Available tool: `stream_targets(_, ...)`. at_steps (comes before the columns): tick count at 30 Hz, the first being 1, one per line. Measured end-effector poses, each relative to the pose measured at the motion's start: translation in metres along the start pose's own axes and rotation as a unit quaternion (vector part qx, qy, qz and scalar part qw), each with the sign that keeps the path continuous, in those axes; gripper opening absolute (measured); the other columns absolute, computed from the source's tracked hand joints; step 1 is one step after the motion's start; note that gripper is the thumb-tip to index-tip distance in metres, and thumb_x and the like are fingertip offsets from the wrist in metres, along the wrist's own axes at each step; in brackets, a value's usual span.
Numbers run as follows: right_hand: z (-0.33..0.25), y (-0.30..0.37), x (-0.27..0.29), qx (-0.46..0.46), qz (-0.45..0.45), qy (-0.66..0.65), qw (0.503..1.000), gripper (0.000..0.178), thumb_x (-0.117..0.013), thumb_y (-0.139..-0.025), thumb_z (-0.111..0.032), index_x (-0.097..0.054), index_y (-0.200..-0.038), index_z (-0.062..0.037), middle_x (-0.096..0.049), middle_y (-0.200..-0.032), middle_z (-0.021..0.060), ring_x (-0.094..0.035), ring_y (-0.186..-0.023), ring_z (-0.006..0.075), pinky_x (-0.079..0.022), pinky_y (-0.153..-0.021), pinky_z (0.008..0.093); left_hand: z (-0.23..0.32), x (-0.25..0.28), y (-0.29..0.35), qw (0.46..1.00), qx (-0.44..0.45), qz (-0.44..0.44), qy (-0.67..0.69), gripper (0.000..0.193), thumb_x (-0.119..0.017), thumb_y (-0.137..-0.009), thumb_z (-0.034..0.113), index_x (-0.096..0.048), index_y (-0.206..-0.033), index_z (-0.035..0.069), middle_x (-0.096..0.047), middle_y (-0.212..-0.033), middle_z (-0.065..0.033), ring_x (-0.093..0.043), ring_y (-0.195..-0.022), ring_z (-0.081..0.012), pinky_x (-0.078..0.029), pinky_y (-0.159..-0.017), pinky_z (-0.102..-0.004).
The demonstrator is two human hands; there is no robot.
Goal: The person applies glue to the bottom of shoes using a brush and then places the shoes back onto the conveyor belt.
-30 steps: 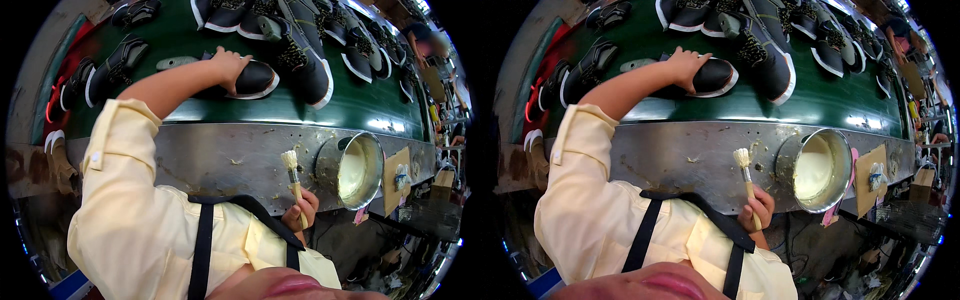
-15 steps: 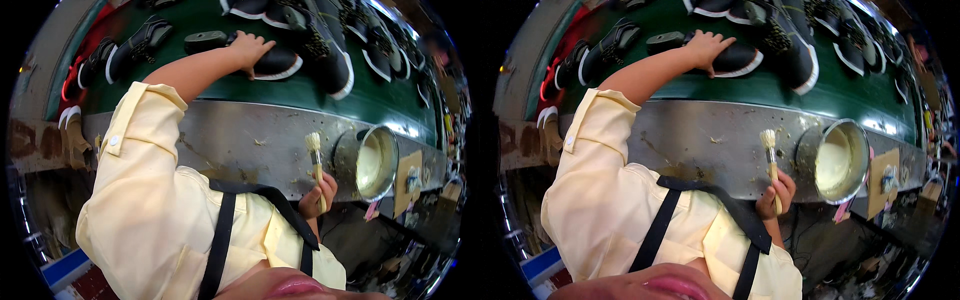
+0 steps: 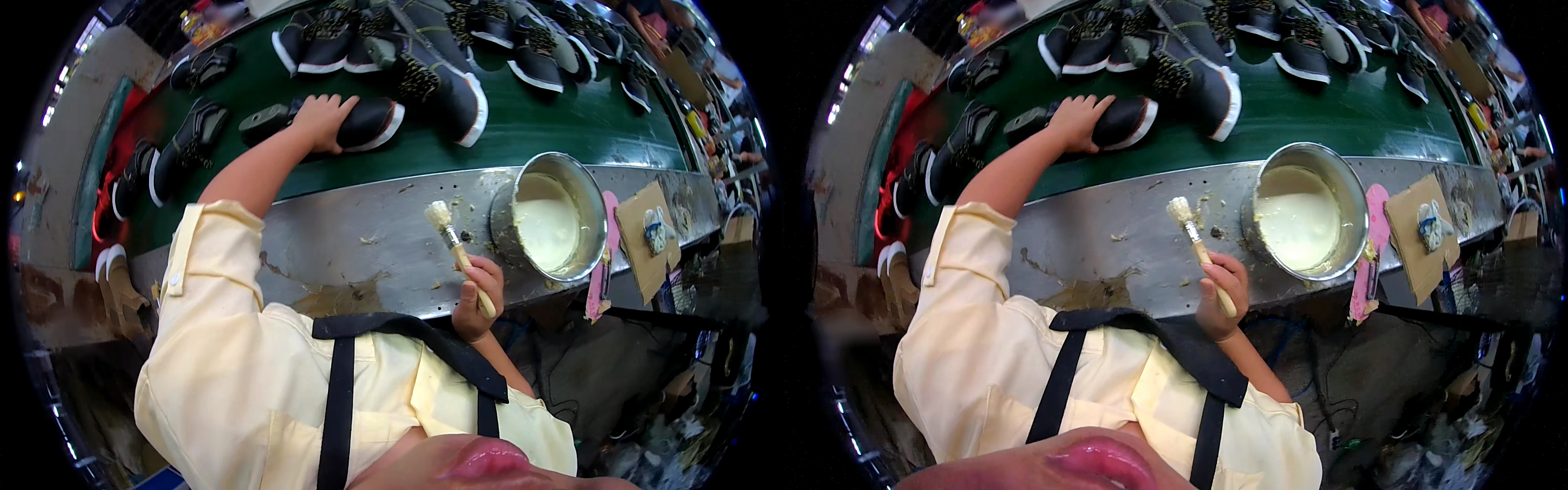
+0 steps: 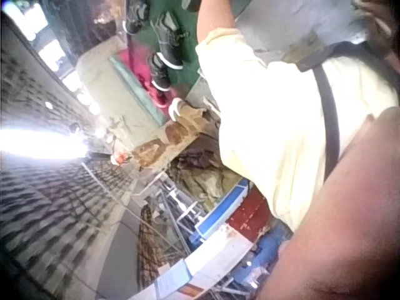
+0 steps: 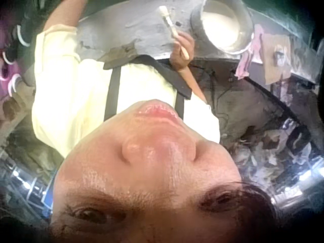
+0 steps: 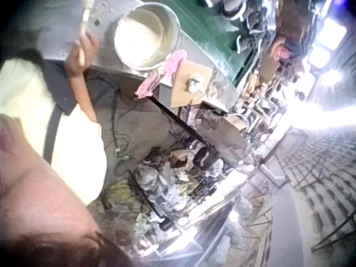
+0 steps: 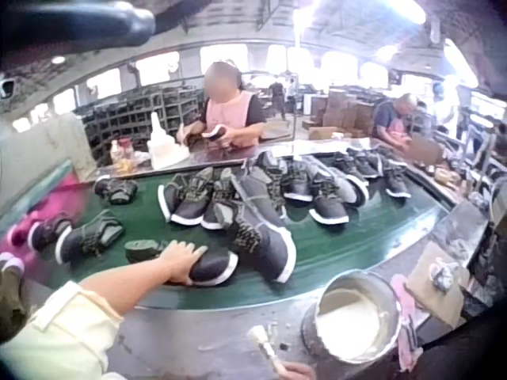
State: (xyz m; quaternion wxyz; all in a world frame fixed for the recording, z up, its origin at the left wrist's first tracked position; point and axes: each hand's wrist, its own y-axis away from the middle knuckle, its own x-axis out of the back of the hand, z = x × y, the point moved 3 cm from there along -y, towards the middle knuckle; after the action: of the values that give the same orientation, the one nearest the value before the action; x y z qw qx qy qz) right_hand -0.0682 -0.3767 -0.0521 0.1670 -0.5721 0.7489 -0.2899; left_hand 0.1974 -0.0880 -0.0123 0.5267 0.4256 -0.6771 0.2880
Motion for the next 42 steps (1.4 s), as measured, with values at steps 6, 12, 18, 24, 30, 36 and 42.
stream_targets(6,-0.013,-0.009,0.010,-0.014,-0.032,0.019,0.999,0.029,-0.057,-0.093,-0.025,-0.058,-0.103,0.0027,-0.061,-0.104,0.0181,-0.060,-0.090,0.0253,-0.048,-0.079,0.0346,-0.016,0.053,0.030,0.970,0.036,0.189,0.146,0.089,-0.082,-0.052,0.032,-0.045,-0.131,0.011,-0.060,-0.108,-0.0145,-0.059,-0.098,-0.0336,-0.048,-0.085,-0.0415)
stream_targets(12,-0.059,-0.071,0.080,0.238,0.125,0.032,0.963,0.020,-0.061,-0.089,-0.018,-0.065,-0.092,0.0020,-0.066,-0.091,0.0145,-0.065,-0.078,0.0243,-0.052,-0.069,0.0318,-0.114,0.067,0.103,0.605,0.147,0.348,0.701,0.052,-0.070,-0.076,0.027,-0.056,-0.117,-0.001,-0.060,-0.111,-0.0098,-0.056,-0.105,-0.0209,-0.043,-0.094,-0.0352)
stream_targets(18,-0.027,-0.132,0.132,-0.215,0.088,0.088,0.969,0.030,-0.066,-0.087,-0.026,-0.067,-0.091,0.0035,-0.067,-0.076,0.0078,-0.065,-0.069,0.0126,-0.049,-0.061,0.0241,-0.009,0.101,0.141,0.399,0.044,0.402,0.823,0.082,-0.042,-0.081,0.067,-0.039,-0.136,0.006,-0.049,-0.132,-0.0132,-0.051,-0.119,-0.0290,-0.041,-0.100,-0.0448)
stream_targets(24,-0.008,-0.131,0.120,-0.258,-0.106,0.244,0.929,0.042,-0.065,-0.084,-0.042,-0.068,-0.090,-0.0002,-0.067,-0.070,0.0086,-0.065,-0.065,0.0146,-0.048,-0.061,0.0279,0.080,0.074,0.152,0.365,0.034,0.198,0.909,0.086,-0.042,-0.080,0.069,-0.035,-0.139,0.006,-0.048,-0.133,-0.0138,-0.051,-0.118,-0.0273,-0.044,-0.096,-0.0422)
stream_targets(30,-0.028,-0.132,0.139,-0.204,0.103,0.117,0.966,0.031,-0.066,-0.087,-0.027,-0.068,-0.090,0.0039,-0.068,-0.079,0.0069,-0.064,-0.064,0.0133,-0.049,-0.060,0.0236,0.088,0.060,0.158,0.436,0.038,0.173,0.882,0.085,-0.047,-0.078,0.061,-0.037,-0.136,0.000,-0.054,-0.125,-0.0176,-0.058,-0.110,-0.0294,-0.049,-0.091,-0.0410)
stream_targets(36,-0.022,-0.134,0.131,-0.211,0.129,0.107,0.963,0.030,-0.065,-0.088,-0.027,-0.069,-0.086,0.0024,-0.065,-0.075,0.0054,-0.061,-0.059,0.0107,-0.046,-0.053,0.0217,0.110,0.066,0.144,0.462,-0.044,0.093,0.881,0.086,-0.053,-0.076,0.066,-0.047,-0.126,-0.004,-0.060,-0.115,-0.0159,-0.061,-0.102,-0.0243,-0.050,-0.086,-0.0351)
stream_targets(42,-0.021,-0.134,0.126,-0.258,0.073,0.089,0.959,0.028,-0.062,-0.089,-0.028,-0.068,-0.086,-0.0012,-0.065,-0.075,0.0029,-0.059,-0.058,0.0085,-0.041,-0.054,0.0199,0.134,0.071,0.128,0.472,-0.056,0.070,0.877,0.095,-0.064,-0.067,0.072,-0.048,-0.123,-0.003,-0.060,-0.110,-0.0095,-0.059,-0.099,-0.0163,-0.048,-0.085,-0.0301)
